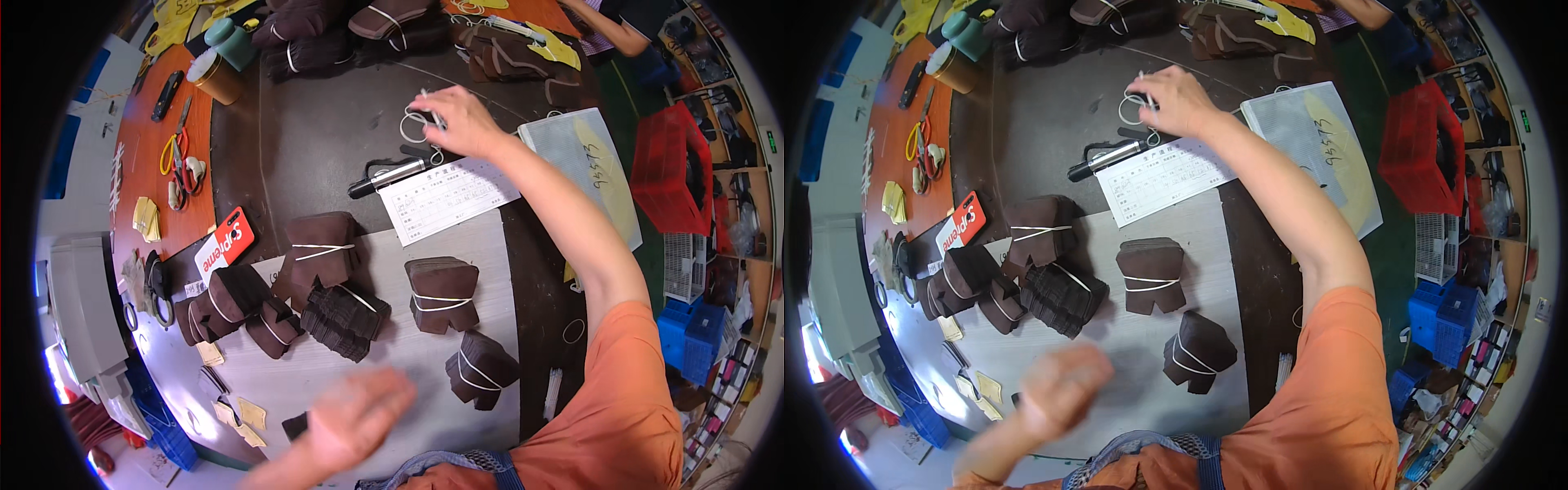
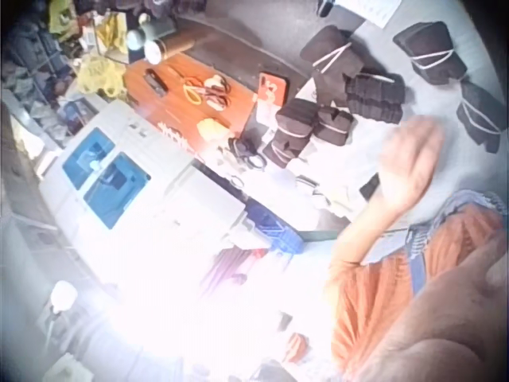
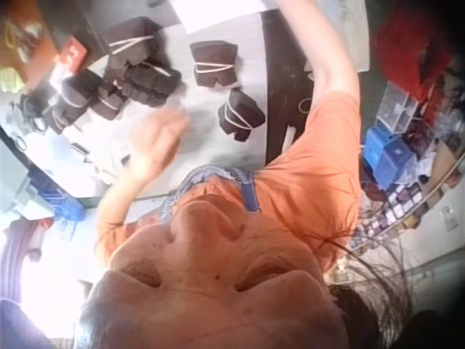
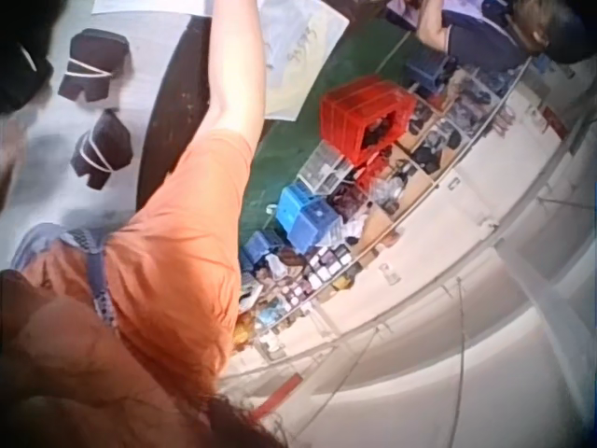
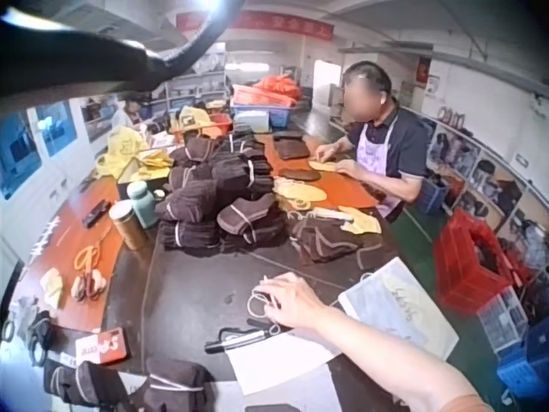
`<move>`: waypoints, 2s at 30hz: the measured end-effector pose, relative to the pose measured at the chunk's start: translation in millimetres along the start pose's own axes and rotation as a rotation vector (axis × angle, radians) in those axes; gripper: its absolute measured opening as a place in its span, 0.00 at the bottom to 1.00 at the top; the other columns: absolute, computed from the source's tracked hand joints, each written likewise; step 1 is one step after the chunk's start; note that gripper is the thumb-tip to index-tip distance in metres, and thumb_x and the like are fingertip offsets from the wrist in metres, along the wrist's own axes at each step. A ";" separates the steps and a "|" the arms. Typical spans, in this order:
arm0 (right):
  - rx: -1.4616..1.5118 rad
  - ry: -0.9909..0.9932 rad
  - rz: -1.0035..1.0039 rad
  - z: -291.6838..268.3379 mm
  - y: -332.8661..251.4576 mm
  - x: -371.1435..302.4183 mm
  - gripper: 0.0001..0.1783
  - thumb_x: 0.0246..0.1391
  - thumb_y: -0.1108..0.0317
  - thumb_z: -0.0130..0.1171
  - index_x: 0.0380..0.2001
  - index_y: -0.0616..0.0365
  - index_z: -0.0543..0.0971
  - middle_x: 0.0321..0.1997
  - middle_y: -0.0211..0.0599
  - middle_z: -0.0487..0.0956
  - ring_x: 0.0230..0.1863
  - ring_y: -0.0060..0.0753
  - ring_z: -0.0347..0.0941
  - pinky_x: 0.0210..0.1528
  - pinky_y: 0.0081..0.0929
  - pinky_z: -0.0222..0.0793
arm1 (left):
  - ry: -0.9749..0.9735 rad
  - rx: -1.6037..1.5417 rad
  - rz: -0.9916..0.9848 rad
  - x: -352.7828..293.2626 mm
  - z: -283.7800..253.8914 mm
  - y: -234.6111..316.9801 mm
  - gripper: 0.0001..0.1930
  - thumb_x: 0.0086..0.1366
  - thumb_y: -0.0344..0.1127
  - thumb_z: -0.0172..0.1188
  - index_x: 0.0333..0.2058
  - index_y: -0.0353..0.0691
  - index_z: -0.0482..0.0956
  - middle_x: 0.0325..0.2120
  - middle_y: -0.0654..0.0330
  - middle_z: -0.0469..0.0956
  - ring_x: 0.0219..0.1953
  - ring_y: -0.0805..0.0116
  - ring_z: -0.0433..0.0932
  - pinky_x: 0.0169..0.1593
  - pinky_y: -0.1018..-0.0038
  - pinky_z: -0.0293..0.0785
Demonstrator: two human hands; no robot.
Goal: Apply adhesive to shoe components and stack them together as part of the manufacturing process.
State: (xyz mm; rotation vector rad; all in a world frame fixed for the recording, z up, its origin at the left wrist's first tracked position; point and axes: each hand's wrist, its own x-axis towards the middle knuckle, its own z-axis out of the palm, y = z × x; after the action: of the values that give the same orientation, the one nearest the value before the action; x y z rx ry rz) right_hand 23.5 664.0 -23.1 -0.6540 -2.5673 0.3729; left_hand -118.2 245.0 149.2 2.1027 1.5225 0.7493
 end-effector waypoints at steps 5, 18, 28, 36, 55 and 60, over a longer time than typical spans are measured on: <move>-0.139 -0.201 -0.058 -25.3 -20.3 -40.5 0.34 0.55 0.55 0.71 0.66 0.40 0.77 0.71 0.29 0.73 0.68 0.43 0.67 0.70 0.49 0.62 | 0.037 0.262 0.055 167.9 -3.4 -48.0 0.19 0.54 0.26 0.71 0.47 0.44 0.85 0.51 0.55 0.81 0.56 0.51 0.79 0.58 0.57 0.77; -0.224 0.170 0.076 -40.7 16.2 -107.0 0.15 0.53 0.73 0.63 0.46 0.55 0.85 0.51 0.38 0.85 0.56 0.44 0.79 0.55 0.39 0.78 | -0.551 0.630 -0.373 200.8 13.8 -167.3 0.32 0.52 0.28 0.72 0.57 0.51 0.77 0.65 0.53 0.71 0.64 0.50 0.75 0.64 0.57 0.75; -0.125 -0.001 0.222 -100.1 -102.1 -241.3 0.21 0.46 0.78 0.70 0.47 0.62 0.81 0.53 0.43 0.81 0.54 0.47 0.78 0.54 0.39 0.78 | -0.517 0.628 -0.328 193.4 16.5 -167.4 0.37 0.50 0.28 0.74 0.61 0.45 0.72 0.68 0.45 0.68 0.67 0.47 0.73 0.66 0.58 0.75; -0.025 -0.086 0.343 -143.5 -196.9 -313.6 0.22 0.50 0.73 0.72 0.50 0.58 0.83 0.47 0.38 0.84 0.44 0.39 0.82 0.46 0.34 0.80 | -0.500 0.667 -0.265 190.7 14.4 -168.1 0.34 0.53 0.26 0.71 0.60 0.45 0.72 0.63 0.48 0.71 0.60 0.47 0.78 0.60 0.57 0.79; -0.069 0.426 0.839 -193.3 -17.6 -281.1 0.07 0.61 0.70 0.63 0.37 0.61 0.78 0.29 0.48 0.82 0.30 0.46 0.82 0.37 0.39 0.77 | -0.313 0.501 0.109 291.4 123.3 -52.7 0.16 0.65 0.31 0.62 0.51 0.43 0.80 0.52 0.57 0.80 0.58 0.55 0.79 0.59 0.61 0.78; -0.017 0.635 0.816 -241.2 -3.4 -308.7 0.06 0.65 0.70 0.61 0.39 0.62 0.77 0.28 0.37 0.79 0.30 0.25 0.78 0.36 0.29 0.74 | -0.229 0.446 0.117 367.5 192.4 -48.4 0.18 0.70 0.36 0.60 0.56 0.43 0.77 0.61 0.56 0.75 0.65 0.54 0.73 0.64 0.62 0.75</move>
State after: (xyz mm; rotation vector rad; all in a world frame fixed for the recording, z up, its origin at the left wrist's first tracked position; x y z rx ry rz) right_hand 382.5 539.2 71.5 -1.5326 -1.6219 0.3206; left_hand 63.7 603.4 35.8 2.5120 1.5547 0.1997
